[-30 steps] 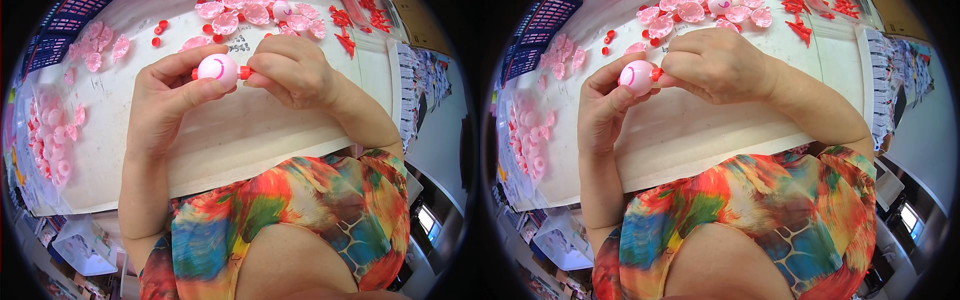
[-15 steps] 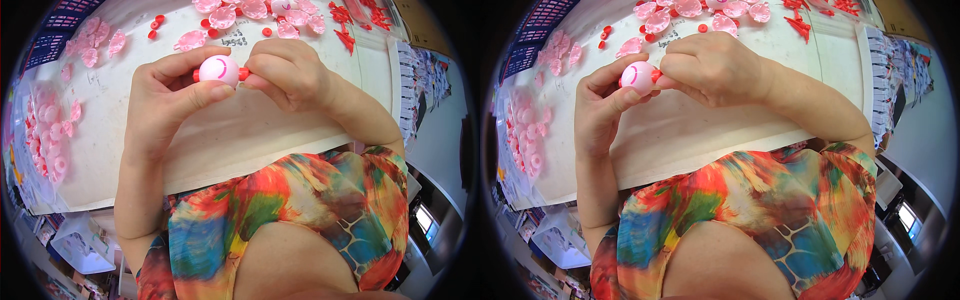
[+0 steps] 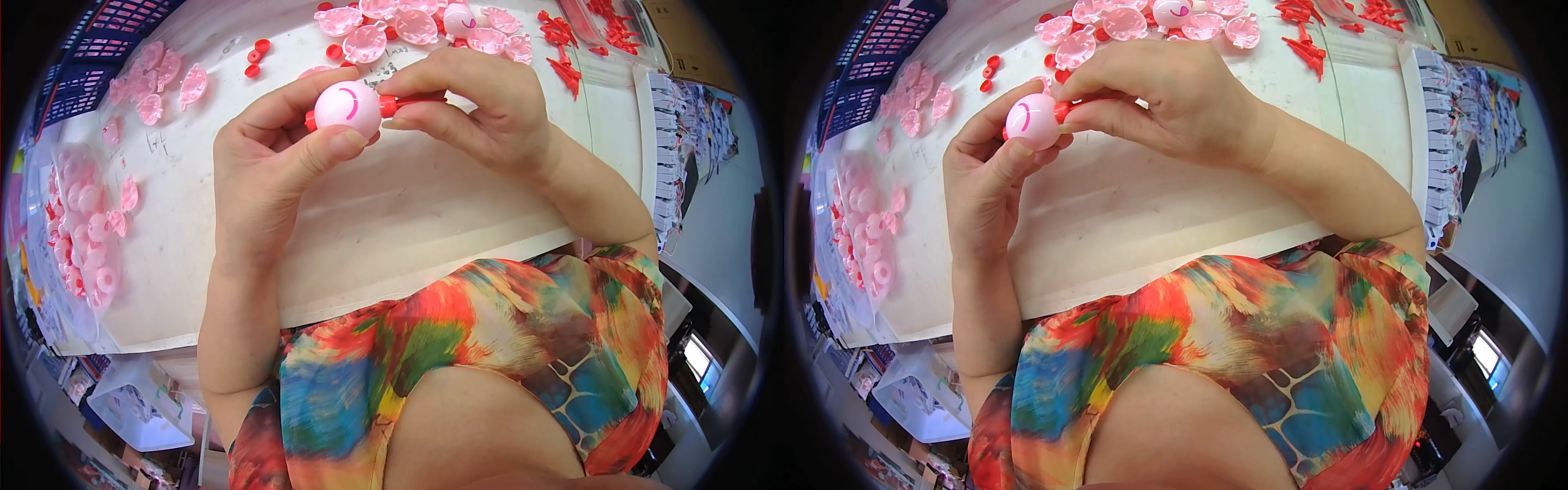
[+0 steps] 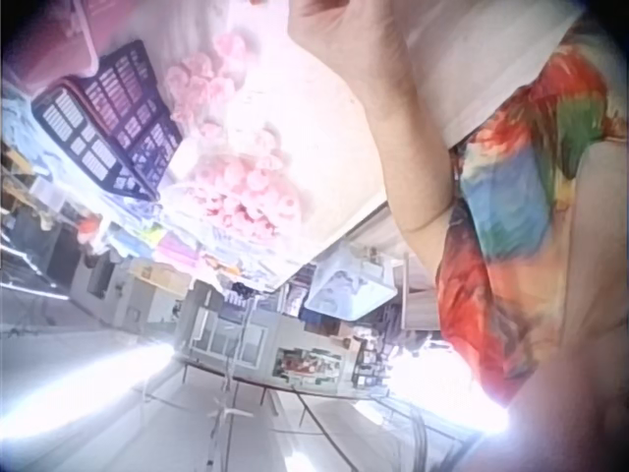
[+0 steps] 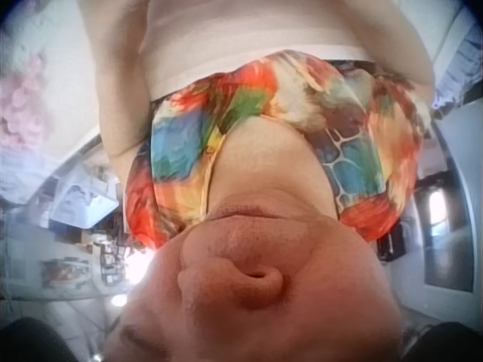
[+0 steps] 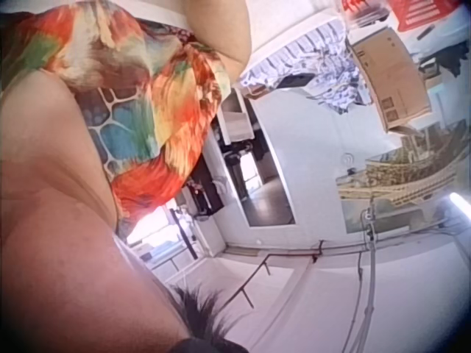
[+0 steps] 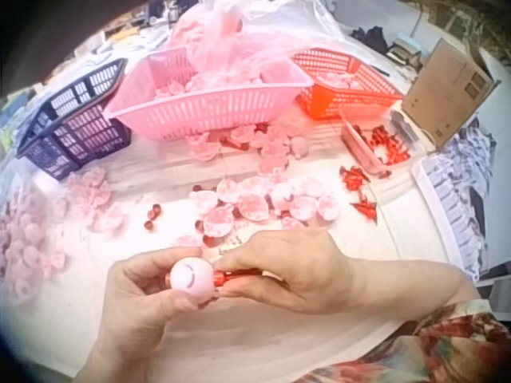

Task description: The person assembles small pink plastic components by hand, attaching red connectors to them at a workbench.

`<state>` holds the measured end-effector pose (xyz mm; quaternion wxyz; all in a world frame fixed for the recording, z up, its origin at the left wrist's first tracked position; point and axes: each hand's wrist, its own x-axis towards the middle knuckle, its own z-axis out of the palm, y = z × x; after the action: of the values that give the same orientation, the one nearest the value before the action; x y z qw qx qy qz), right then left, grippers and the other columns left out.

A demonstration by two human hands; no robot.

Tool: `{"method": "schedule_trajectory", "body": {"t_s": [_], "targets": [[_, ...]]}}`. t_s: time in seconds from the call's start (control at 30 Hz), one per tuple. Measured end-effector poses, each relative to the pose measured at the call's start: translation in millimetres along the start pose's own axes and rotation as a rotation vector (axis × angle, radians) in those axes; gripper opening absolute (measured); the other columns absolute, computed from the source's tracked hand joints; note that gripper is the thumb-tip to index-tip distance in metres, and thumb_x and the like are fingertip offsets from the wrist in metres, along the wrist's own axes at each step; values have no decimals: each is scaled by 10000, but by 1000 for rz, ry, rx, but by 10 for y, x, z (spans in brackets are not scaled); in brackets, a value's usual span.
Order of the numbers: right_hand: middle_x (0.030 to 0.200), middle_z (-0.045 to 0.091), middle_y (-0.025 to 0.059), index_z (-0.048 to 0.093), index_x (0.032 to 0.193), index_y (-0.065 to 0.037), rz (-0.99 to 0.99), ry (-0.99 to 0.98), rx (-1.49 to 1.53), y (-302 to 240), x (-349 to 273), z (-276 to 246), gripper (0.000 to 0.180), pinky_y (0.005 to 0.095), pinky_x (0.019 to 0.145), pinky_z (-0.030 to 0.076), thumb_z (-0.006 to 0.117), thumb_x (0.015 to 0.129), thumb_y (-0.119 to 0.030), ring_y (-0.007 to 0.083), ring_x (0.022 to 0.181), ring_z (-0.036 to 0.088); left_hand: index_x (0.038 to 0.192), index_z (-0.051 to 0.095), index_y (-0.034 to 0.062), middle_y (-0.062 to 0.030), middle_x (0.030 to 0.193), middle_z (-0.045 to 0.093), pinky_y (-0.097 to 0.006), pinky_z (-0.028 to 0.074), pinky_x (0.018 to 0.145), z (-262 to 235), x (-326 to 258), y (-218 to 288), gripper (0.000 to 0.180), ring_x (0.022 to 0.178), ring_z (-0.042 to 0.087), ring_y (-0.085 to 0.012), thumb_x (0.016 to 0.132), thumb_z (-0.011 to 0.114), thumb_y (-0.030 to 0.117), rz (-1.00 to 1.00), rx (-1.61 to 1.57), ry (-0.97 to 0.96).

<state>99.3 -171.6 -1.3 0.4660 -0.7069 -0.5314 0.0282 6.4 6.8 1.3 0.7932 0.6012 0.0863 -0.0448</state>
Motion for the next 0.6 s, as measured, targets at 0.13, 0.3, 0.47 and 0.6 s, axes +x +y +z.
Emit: {"method": "schedule_trajectory", "body": {"t_s": [0.13,0.3,0.47,0.6], "targets": [[812,610,83,578,927,26,72,-1,81,-2,-4,4,194,223,602,471,627,751,-40,127,668,580,1053,545,-42,-115,955,595,-250,485,742,11,10,-21,436,830,585,-147,646,693,5,29,-74,56],[667,556,13,593,862,-27,498,-55,504,-82,1,8,175,201,513,416,556,827,-195,63,588,509,1054,547,-36,-103,975,592,-247,486,747,-18,-5,-49,449,843,579,-140,630,695,-28,158,-22,46],[653,523,2,585,857,-34,603,-92,591,-103,30,1,227,191,497,393,508,855,-248,54,565,475,1040,552,-42,-100,1021,561,-243,493,750,-19,28,-63,419,878,566,-149,639,670,-71,250,86,11],[665,529,10,579,881,-29,567,-75,533,-105,36,28,208,194,506,405,493,859,-218,56,578,495,1083,515,-51,-157,1088,545,-269,474,786,-33,37,-63,452,952,552,-190,650,647,-63,278,189,-2]]}}
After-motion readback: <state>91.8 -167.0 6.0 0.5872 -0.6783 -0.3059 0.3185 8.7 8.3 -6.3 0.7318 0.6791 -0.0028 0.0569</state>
